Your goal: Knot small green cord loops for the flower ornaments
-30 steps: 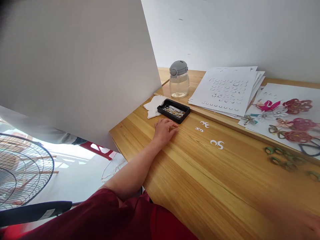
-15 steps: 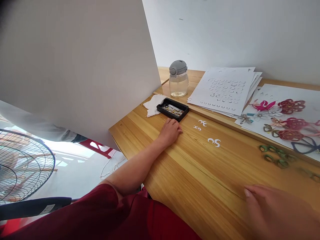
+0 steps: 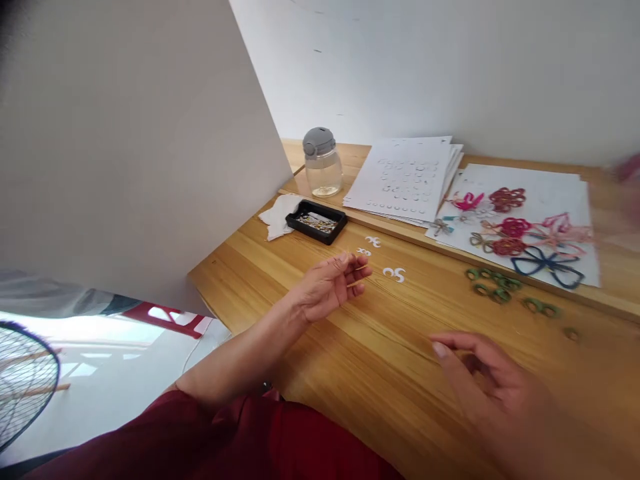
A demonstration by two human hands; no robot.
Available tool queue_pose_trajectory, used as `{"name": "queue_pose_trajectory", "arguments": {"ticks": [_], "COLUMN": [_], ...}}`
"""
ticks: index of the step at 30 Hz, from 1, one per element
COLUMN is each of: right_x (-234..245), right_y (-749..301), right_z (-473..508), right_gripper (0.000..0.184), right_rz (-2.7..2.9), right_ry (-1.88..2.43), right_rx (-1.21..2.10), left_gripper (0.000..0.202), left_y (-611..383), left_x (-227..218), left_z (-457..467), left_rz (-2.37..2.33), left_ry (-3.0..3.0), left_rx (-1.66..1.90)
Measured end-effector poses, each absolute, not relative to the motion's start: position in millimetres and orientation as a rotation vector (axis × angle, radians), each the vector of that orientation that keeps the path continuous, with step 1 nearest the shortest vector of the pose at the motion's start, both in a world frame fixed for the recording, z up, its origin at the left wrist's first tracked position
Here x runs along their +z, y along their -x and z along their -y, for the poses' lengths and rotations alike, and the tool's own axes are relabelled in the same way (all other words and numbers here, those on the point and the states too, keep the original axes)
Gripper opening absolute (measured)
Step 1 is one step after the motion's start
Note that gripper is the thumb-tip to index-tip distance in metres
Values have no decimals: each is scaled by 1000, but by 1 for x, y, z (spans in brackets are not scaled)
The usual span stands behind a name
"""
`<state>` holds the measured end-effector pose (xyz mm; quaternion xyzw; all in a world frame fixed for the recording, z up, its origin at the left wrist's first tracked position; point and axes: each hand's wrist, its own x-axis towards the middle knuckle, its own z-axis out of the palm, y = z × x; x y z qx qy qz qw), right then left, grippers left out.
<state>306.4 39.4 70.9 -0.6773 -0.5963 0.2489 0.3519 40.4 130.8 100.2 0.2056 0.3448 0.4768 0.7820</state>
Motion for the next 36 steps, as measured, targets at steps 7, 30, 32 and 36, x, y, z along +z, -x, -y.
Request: {"name": "queue_pose_trajectory", "arguments": {"ticks": [7,30,32,36], "right_x": [87,73,74,76], "right_y": [-262,-278,-278,-277], "right_z": [-41,-39,-39,-39], "right_gripper": [29,50,50,52], "right_rz": [1324,803,781,757], "right_ry": [1524,1307,1302,1289], "right_rx": [803,1594,1612,1651], "left_gripper": [30,44,45,50], "left_y": [-113,-124,-123,-123], "left_x": [89,66,66,64], "left_z": [-91,-95,-94,-93], "left_rz": [-594,-716,-712,-701], "left_ry": [-316,-636,-614,-602], "left_rx": [820,829,825,792]}}
